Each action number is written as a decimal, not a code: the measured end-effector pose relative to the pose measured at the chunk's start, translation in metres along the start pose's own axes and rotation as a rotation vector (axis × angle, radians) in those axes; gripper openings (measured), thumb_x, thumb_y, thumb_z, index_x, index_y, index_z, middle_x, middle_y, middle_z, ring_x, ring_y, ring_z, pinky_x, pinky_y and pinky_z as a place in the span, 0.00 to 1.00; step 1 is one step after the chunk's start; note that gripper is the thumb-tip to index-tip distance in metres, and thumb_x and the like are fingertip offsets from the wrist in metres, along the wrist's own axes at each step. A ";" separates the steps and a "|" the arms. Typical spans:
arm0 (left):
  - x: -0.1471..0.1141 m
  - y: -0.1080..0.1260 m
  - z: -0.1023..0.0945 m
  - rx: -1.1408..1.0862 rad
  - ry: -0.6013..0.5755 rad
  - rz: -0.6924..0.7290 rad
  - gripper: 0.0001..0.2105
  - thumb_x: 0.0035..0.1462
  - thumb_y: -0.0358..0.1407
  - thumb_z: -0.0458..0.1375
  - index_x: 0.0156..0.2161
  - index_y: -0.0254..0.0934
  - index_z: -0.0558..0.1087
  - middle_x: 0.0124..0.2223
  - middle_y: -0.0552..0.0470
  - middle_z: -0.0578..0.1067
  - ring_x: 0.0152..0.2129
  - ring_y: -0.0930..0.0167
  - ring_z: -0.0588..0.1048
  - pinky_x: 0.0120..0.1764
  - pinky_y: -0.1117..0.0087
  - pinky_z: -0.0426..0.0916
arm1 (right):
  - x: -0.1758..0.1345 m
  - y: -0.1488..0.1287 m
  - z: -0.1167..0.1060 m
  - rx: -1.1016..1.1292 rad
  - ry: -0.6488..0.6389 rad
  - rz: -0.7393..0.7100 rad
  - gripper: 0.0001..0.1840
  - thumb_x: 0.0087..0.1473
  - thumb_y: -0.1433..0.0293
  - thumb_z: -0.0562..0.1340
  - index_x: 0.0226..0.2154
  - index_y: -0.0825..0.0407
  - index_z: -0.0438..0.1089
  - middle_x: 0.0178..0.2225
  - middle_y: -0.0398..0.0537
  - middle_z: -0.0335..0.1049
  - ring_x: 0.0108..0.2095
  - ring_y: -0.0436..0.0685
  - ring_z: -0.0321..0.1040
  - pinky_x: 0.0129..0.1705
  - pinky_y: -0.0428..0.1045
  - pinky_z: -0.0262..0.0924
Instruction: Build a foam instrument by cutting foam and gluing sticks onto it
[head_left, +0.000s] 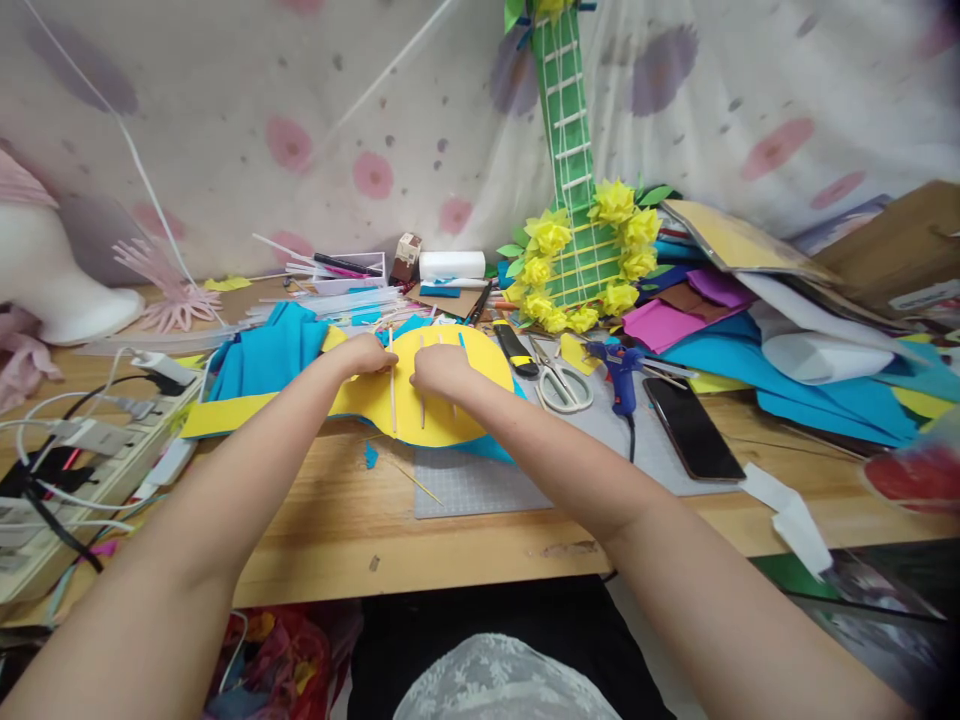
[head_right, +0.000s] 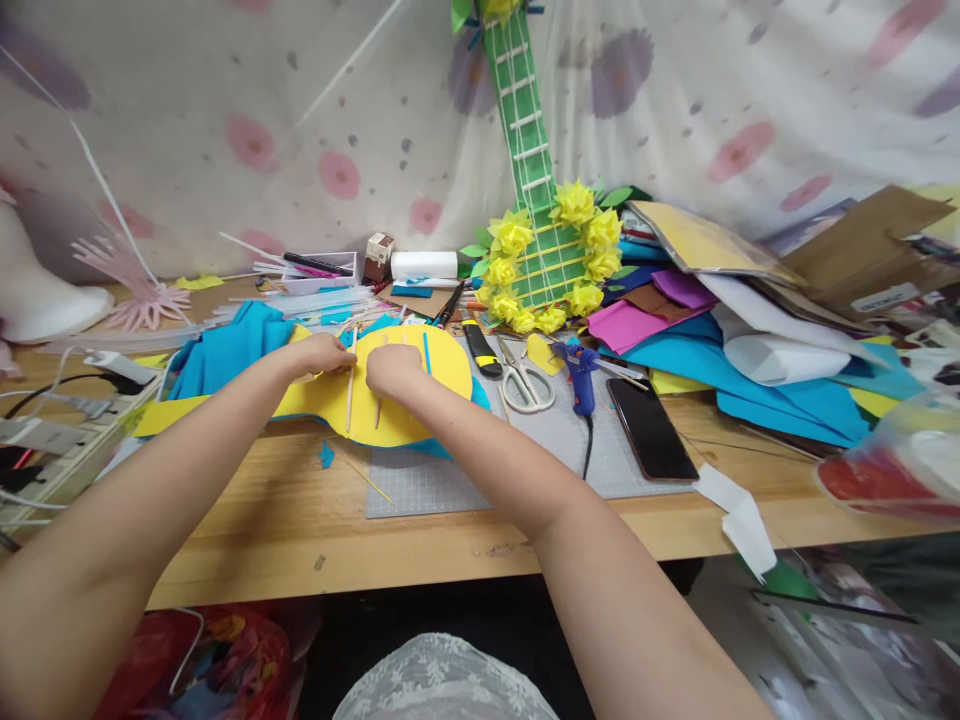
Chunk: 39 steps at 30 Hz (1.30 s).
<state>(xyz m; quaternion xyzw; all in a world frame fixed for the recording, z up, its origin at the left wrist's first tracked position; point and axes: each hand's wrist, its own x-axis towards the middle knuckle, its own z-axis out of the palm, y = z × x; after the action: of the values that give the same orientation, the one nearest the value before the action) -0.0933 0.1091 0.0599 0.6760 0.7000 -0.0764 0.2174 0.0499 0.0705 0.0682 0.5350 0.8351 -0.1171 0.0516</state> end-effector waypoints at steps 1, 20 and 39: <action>0.000 0.000 0.000 -0.011 -0.002 0.006 0.10 0.42 0.39 0.54 0.16 0.36 0.67 0.24 0.49 0.74 0.19 0.72 0.68 0.24 0.73 0.60 | 0.001 -0.001 0.001 0.002 -0.004 -0.001 0.18 0.50 0.68 0.55 0.43 0.56 0.70 0.42 0.61 0.70 0.43 0.63 0.67 0.39 0.53 0.61; -0.005 0.002 0.001 -0.029 -0.005 0.014 0.08 0.42 0.38 0.54 0.20 0.36 0.67 0.26 0.50 0.74 0.21 0.72 0.68 0.23 0.74 0.59 | 0.003 -0.005 0.007 0.000 0.034 -0.045 0.19 0.49 0.64 0.54 0.42 0.56 0.70 0.41 0.59 0.71 0.43 0.61 0.67 0.40 0.51 0.61; -0.009 0.007 -0.001 0.023 -0.027 -0.024 0.09 0.42 0.39 0.53 0.23 0.36 0.69 0.26 0.50 0.73 0.22 0.71 0.69 0.22 0.74 0.59 | -0.004 0.037 0.000 -0.007 -0.028 0.103 0.21 0.49 0.62 0.54 0.42 0.56 0.70 0.42 0.58 0.71 0.43 0.63 0.67 0.38 0.51 0.61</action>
<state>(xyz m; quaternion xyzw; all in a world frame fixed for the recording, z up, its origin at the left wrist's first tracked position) -0.0867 0.1021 0.0657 0.6690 0.7040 -0.0960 0.2181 0.0850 0.0819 0.0635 0.5755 0.8060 -0.1188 0.0712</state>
